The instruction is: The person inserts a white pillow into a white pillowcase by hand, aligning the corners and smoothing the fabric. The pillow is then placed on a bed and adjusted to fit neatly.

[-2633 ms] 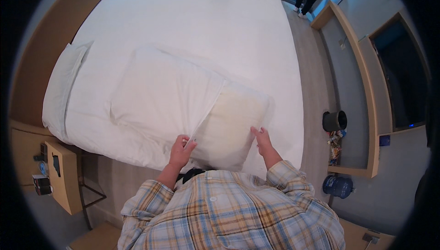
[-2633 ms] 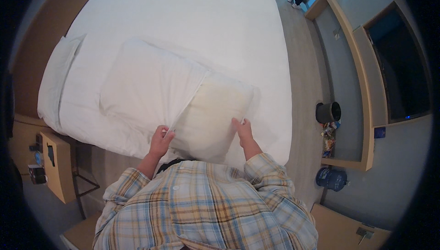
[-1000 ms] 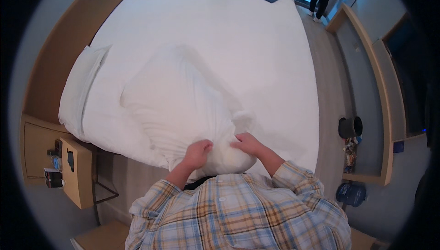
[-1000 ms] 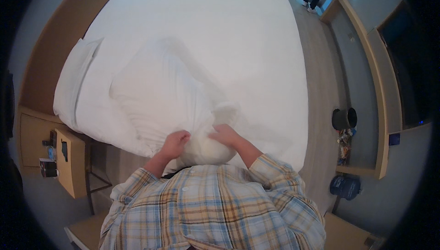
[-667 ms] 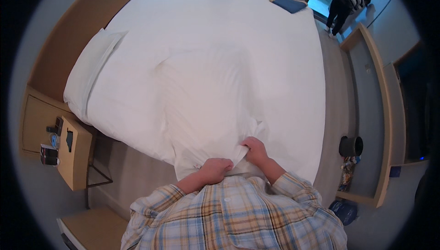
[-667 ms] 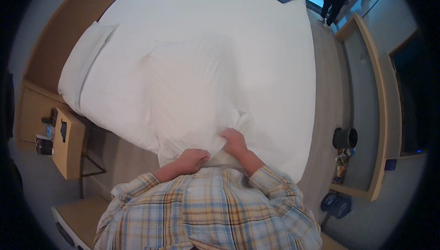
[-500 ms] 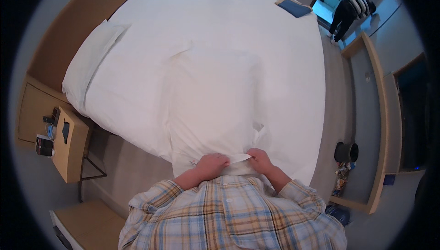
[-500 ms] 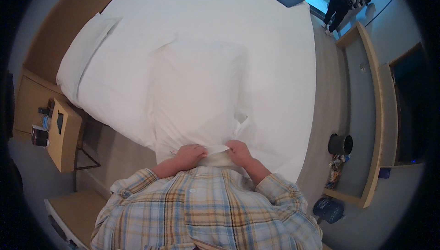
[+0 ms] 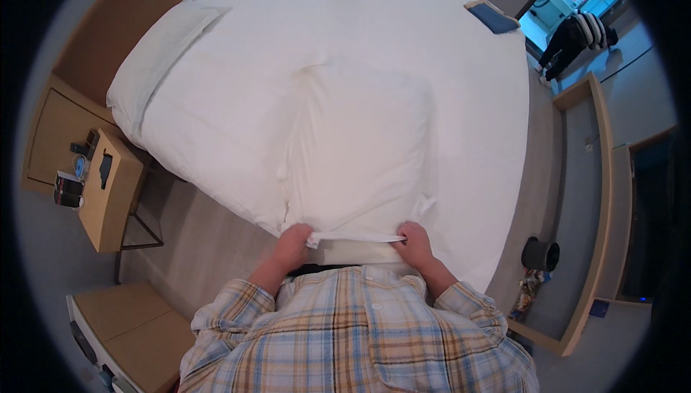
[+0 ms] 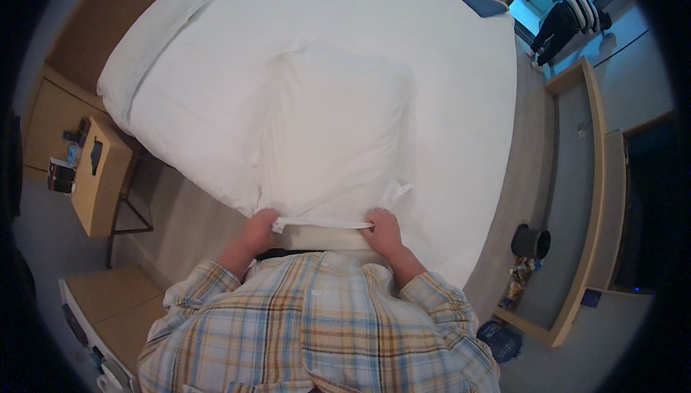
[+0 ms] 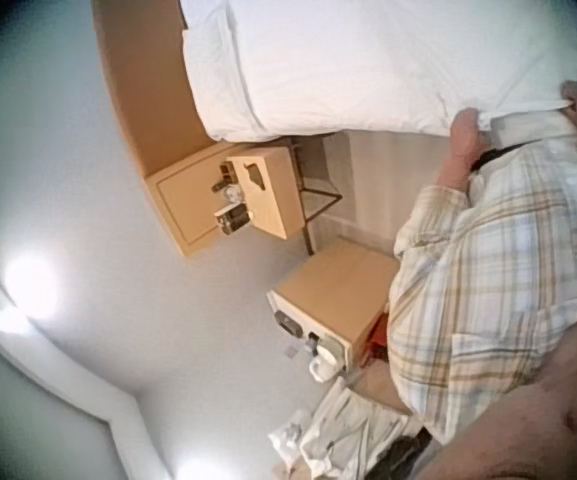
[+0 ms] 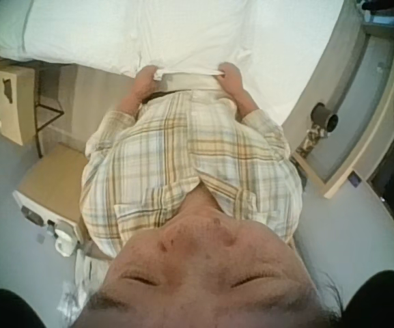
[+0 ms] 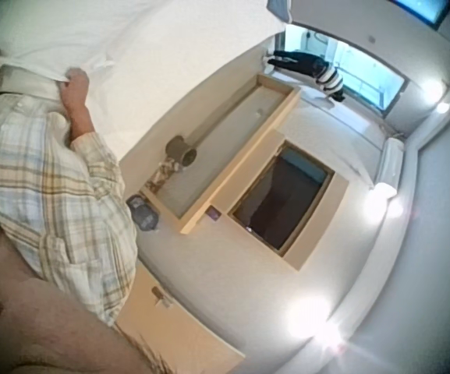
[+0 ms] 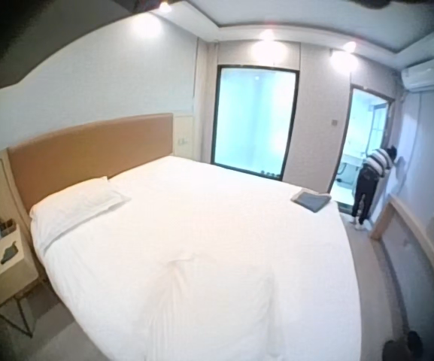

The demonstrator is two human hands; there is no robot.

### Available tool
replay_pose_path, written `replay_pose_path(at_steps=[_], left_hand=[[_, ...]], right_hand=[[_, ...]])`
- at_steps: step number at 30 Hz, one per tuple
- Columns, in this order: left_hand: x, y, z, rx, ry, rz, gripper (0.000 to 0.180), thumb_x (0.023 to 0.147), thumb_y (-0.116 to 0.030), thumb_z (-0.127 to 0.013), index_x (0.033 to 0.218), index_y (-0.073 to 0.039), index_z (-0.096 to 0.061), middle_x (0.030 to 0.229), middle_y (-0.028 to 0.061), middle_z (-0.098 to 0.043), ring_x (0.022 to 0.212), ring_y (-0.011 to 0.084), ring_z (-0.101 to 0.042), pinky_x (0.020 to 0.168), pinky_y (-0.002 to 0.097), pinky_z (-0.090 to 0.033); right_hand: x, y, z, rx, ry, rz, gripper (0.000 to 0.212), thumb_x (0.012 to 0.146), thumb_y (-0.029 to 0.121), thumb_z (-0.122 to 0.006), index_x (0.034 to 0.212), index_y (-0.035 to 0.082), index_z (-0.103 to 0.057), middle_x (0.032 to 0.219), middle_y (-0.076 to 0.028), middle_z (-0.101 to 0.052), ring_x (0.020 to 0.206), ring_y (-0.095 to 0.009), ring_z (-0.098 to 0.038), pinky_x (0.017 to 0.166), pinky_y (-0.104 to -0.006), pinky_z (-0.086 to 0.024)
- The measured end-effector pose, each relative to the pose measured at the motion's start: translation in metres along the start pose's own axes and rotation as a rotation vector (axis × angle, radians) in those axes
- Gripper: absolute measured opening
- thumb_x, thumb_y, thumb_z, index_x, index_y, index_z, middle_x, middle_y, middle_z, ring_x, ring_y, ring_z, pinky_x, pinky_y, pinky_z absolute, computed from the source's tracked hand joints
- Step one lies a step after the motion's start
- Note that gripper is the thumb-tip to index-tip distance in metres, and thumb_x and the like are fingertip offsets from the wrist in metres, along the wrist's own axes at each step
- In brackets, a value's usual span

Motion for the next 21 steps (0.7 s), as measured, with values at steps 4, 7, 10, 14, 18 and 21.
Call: replay_pose_path(at_steps=[4,7,10,14,18,21], left_hand=[[-0.005,-0.018,-0.025,0.033,0.144,-0.045,0.019,0.074,-0.02,-0.067,0.083,-0.007,-0.058,0.082,0.0143,-0.057,0.082,0.034,-0.056,0.072,0.0423,-0.045],[-0.003,-0.018,-0.02,0.031,0.004,-0.059,0.019,0.073,-0.021,-0.069,0.085,-0.009,-0.06,0.085,0.0115,-0.058,0.085,0.0316,-0.055,0.075,0.041,-0.044],[-0.007,-0.006,-0.012,0.076,-0.104,-0.009,0.017,0.071,-0.013,-0.068,0.086,-0.009,-0.061,0.093,0.0113,-0.058,0.09,0.032,-0.054,0.078,0.0421,-0.043],[-0.015,0.023,-0.004,0.074,-0.272,0.127,0.016,0.071,-0.004,-0.063,0.087,-0.006,-0.059,0.097,0.0167,-0.055,0.095,0.0348,-0.053,0.082,0.0436,-0.043],[-0.017,0.059,-0.007,0.037,-0.332,0.195,0.023,0.073,0.002,-0.059,0.094,-0.002,-0.054,0.107,0.0219,-0.053,0.102,0.037,-0.052,0.089,0.0442,-0.042],[-0.017,0.085,-0.019,-0.08,-0.346,0.334,0.032,0.078,-0.001,-0.061,0.108,-0.002,-0.051,0.111,0.0201,-0.053,0.106,0.0347,-0.051,0.092,0.0423,-0.042]], right_hand=[[-0.01,-0.024,0.003,0.002,0.01,-0.156,0.021,0.065,0.01,-0.071,0.069,0.005,-0.051,0.073,-0.013,-0.052,0.07,-0.032,-0.05,0.062,-0.0408,-0.041],[-0.013,-0.038,0.004,0.063,-0.058,-0.143,0.018,0.065,0.006,-0.069,0.075,0.006,-0.053,0.078,-0.01,-0.054,0.075,-0.027,-0.053,0.066,-0.036,-0.044],[-0.015,-0.065,-0.005,0.398,0.003,-0.26,0.013,0.07,0.0,-0.061,0.08,0.006,-0.056,0.083,-0.008,-0.055,0.082,-0.024,-0.055,0.072,-0.0346,-0.046],[-0.006,-0.119,-0.004,0.442,-0.071,-0.474,0.033,0.07,-0.002,-0.059,0.101,0.009,-0.055,0.1,-0.01,-0.055,0.088,-0.023,-0.056,0.081,-0.0323,-0.046],[0.005,-0.147,0.005,0.011,-0.055,-0.625,0.054,0.072,0.004,-0.062,0.124,0.013,-0.049,0.127,-0.01,-0.048,0.113,-0.028,-0.05,0.095,-0.0391,-0.041],[0.011,-0.149,-0.001,-0.348,0.137,-0.58,0.052,0.075,0.013,-0.062,0.125,0.013,-0.051,0.134,-0.008,-0.045,0.126,-0.028,-0.04,0.102,-0.045,-0.034]])
Point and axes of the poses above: each hand's wrist, its own x-axis towards the middle knuckle, its own z-axis out of the back of the hand, y = z × x, the point moved 5 cm from there along x, towards the middle knuckle
